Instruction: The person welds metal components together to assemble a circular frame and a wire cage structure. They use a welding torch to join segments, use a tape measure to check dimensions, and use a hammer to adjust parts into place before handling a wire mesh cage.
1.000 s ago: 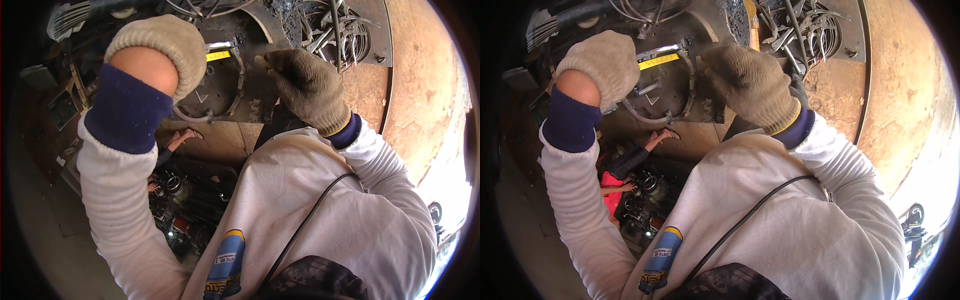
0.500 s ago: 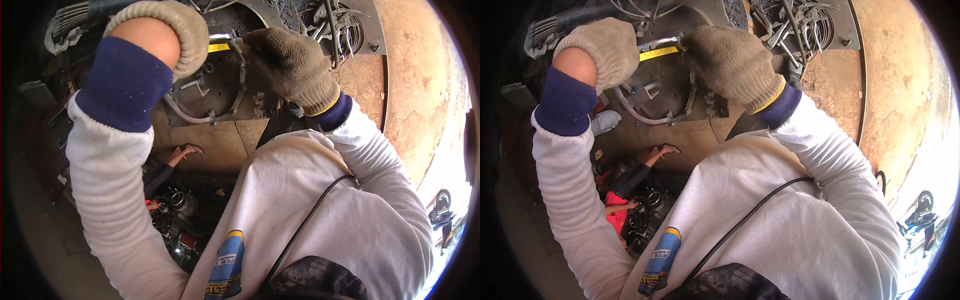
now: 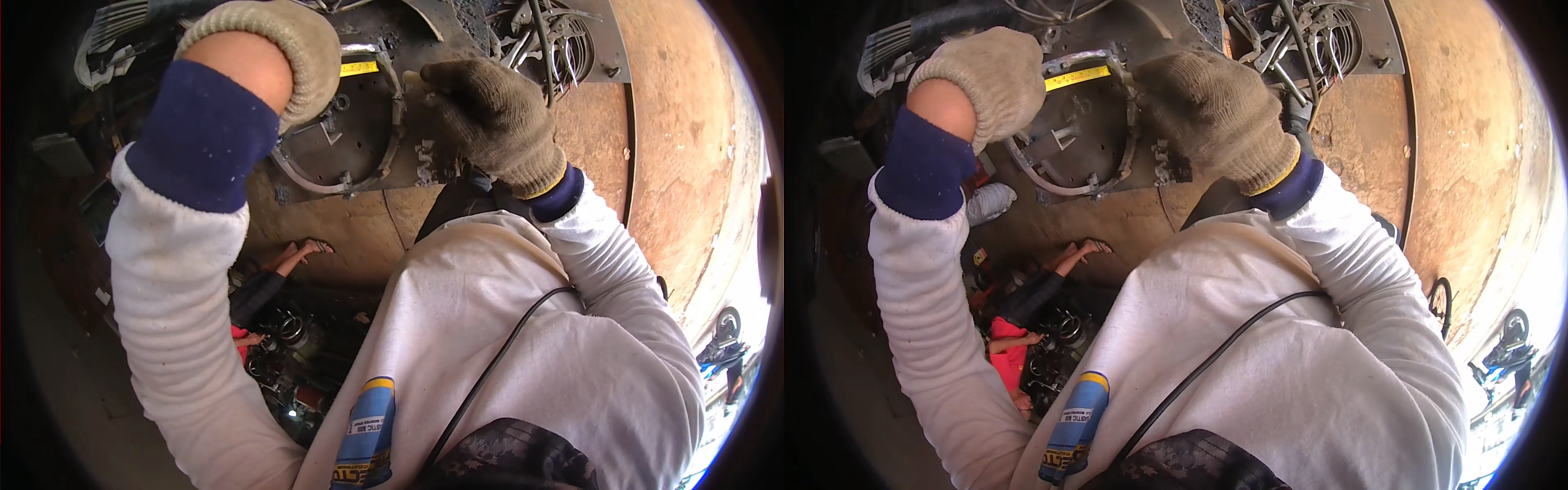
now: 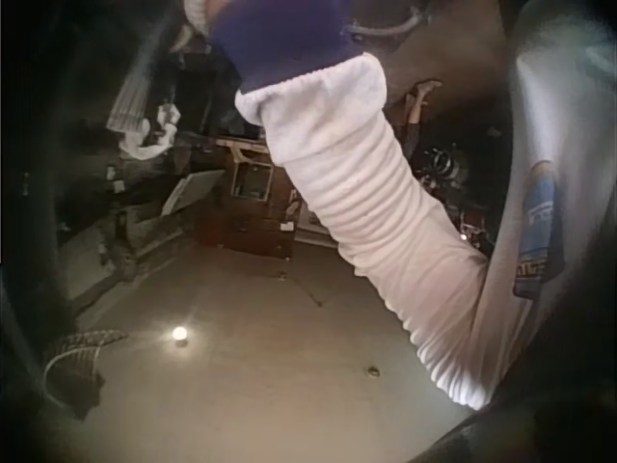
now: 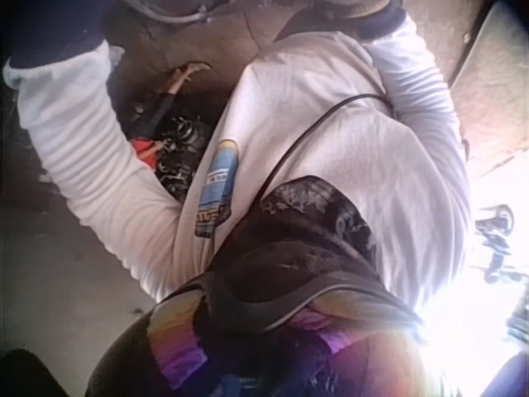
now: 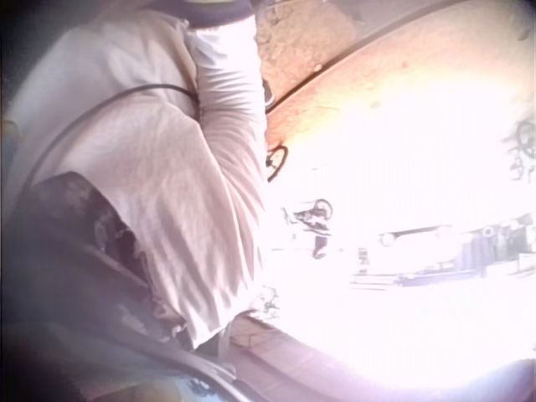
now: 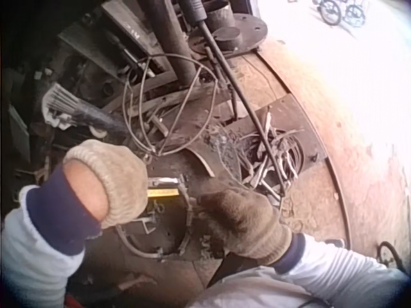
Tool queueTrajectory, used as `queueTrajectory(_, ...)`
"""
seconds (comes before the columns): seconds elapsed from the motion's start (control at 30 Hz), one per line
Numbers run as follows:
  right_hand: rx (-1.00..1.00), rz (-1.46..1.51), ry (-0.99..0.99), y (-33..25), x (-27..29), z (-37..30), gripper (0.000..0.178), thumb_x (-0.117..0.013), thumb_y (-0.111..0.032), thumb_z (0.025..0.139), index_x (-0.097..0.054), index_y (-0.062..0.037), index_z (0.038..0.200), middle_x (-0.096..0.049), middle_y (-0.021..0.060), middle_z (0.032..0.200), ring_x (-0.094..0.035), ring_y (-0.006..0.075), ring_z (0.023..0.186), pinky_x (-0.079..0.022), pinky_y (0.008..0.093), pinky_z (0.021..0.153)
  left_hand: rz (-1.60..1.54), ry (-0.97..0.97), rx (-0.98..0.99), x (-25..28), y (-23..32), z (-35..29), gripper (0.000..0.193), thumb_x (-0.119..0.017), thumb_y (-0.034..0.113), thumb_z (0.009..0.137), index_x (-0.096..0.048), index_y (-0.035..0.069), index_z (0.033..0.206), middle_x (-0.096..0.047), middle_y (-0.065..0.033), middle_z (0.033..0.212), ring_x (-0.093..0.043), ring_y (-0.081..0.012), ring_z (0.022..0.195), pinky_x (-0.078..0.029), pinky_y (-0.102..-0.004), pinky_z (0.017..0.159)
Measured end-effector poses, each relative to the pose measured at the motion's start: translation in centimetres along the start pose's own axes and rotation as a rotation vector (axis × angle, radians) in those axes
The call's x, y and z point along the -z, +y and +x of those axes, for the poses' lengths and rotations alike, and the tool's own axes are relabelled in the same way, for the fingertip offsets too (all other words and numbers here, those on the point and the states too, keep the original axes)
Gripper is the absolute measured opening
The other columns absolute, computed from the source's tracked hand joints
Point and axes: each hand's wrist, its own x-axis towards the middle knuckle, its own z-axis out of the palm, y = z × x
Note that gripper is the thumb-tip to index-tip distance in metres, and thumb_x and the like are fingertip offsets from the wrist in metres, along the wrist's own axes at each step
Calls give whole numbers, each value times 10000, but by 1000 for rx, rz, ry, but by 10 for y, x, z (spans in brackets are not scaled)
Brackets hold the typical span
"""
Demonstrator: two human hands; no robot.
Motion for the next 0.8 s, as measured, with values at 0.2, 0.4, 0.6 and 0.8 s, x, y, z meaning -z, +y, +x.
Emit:
queueTrajectory(0.2, -30, -12, 12, -5, 7, -5, 208, -739, -157, 877, -715, -79, 1067, -722, 135, 971, -718, 335, 843, -581, 383, 718, -46, -29, 94, 5, 4, 7, 182, -679, 120, 848, -790, 43, 969, -753, -160, 951, -744, -319, 882, -612, -394, 784)
queueTrajectory(0.4, 19, -17, 8, -2, 8, -9, 217, -723, -143, 864, -711, -64, 1066, -719, 127, 949, -715, 332, 847, -581, 387, 724, 99, 26, -81, 13, 0, 2, 187, -687, 107, 826, -790, 39, 966, -754, -158, 932, -744, -317, 866, -612, -379, 771)
queueTrajectory(0.6, -75, -250, -221, -15, 12, 0, 248, -660, -226, 875, -719, -98, 1079, -719, 140, 930, -709, 342, 866, -576, 409, 731, 39, -5, -161, -10, -18, 24, 152, -708, 119, 801, -802, 63, 907, -752, -155, 912, -739, -311, 846, -606, -374, 761)
queueTrajectory(0.8, -185, -308, -346, -24, 2, 4, 343, -646, -275, 867, -706, -158, 1184, -719, 142, 925, -705, 347, 871, -567, 450, 754, 79, 38, -247, -29, -30, 24, 135, -716, 131, 785, -802, 79, 875, -751, -145, 893, -733, -311, 825, -602, -377, 745)
